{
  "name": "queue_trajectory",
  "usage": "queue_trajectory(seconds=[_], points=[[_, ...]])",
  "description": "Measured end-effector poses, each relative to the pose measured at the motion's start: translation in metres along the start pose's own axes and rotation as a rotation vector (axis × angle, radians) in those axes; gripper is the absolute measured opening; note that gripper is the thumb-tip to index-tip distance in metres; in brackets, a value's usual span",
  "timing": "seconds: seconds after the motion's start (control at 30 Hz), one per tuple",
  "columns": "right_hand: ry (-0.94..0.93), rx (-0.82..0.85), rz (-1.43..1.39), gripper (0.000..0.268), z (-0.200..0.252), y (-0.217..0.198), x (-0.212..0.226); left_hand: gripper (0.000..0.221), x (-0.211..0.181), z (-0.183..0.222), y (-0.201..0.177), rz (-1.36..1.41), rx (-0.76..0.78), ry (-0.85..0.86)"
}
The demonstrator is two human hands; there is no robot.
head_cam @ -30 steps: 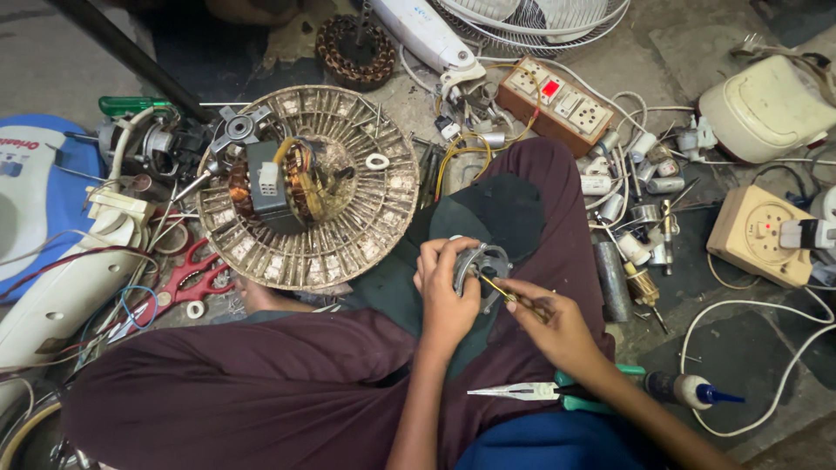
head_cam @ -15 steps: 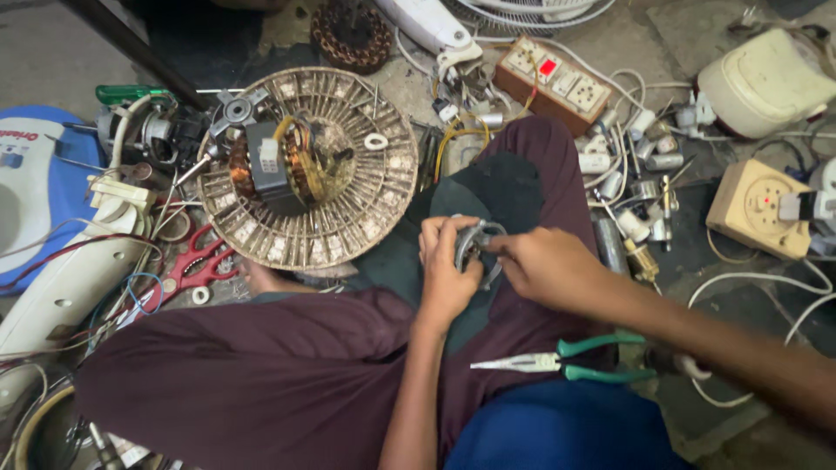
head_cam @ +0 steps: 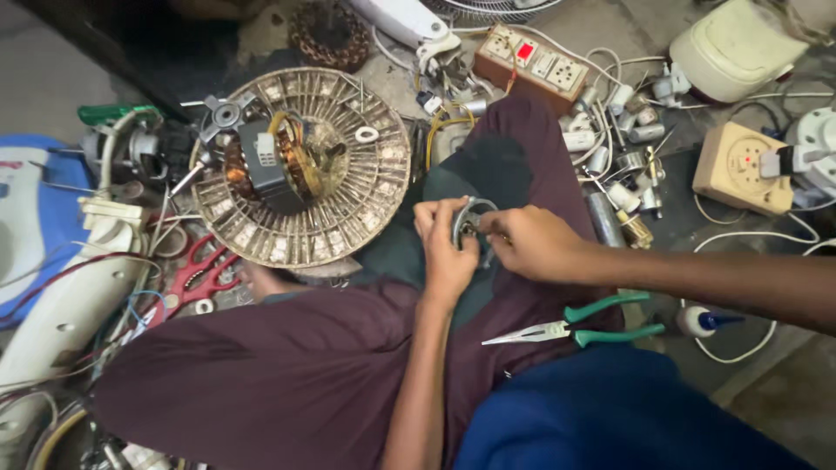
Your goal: The person sits on the floor and uses a screwdriver to adjust a small circular metal component. They then apply a liquid from a bottle to the component and continue to manipulate it with the screwdriver.
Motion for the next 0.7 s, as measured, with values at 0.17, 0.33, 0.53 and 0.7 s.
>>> queue_trajectory(seconds=[0.17,0.33,0.53,0.7], points=[[-0.067,-0.015,-0.1,0.031,0.005,-0.003,-0.013,0.052,-0.016,0.006,0.001,0.009,0.02,-0.017],[-0.037,-0.101,-0.287,0.029,0.012,-0.022,-0.008,0.053,-0.02,-0.008,0.006,-0.026,0.036,-0.046],[0.049,-0.093,-0.061,0.032,0.039,-0.02,0.0,0.054,-0.014,0.003,0.008,-0.007,0.044,-0.04],[0.039,-0.144,0.115,0.041,0.05,-0.018,0.009,0.049,-0.018,0.008,0.007,-0.007,0.049,-0.021]])
Point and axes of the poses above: each hand's wrist, its own z-axis away from the middle knuckle, its own y-axis out of the palm, x = y × z, the point moved 7 cm from there along -z, towards the middle knuckle, and after that the axes turned 11 degrees about -x, right-handed, at the moved point
